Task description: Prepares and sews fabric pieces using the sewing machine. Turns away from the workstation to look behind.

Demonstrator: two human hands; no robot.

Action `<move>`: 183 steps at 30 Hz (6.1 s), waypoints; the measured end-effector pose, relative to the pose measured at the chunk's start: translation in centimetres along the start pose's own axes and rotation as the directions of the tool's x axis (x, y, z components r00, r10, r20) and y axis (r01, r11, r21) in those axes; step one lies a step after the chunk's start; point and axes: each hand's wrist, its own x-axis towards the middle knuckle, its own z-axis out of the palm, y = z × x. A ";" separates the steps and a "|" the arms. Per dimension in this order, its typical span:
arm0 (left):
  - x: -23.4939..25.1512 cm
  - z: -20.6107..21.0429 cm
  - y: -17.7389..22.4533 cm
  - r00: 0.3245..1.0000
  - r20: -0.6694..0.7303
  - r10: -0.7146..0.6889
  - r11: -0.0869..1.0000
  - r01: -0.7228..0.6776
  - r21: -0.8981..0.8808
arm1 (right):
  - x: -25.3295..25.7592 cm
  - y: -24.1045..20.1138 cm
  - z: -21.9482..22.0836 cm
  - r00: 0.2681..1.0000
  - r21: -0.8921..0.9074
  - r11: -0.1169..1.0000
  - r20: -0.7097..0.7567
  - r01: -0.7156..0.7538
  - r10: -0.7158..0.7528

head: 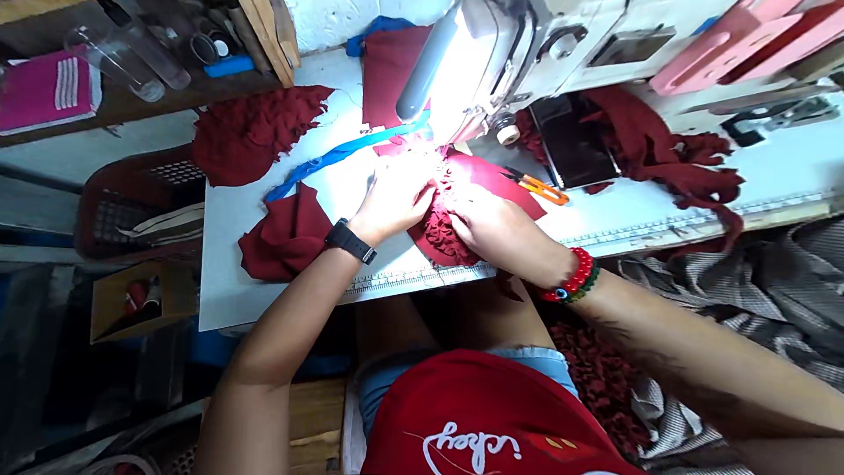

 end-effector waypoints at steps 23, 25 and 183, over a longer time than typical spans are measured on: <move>2.2 0.8 0.7 0.993 0.115 0.009 0.993 -0.023 0.118 | -0.5 1.2 -1.0 1.000 0.189 0.982 0.024 -0.006 0.001; 3.0 1.1 0.9 0.986 0.166 -0.008 0.996 -0.008 0.091 | -0.7 1.3 -0.8 1.000 0.189 0.982 0.013 0.007 -0.009; -2.0 2.2 5.5 0.995 0.024 -0.101 0.990 0.103 -0.096 | -2.7 3.0 -2.5 0.982 0.377 0.908 0.037 -0.184 0.183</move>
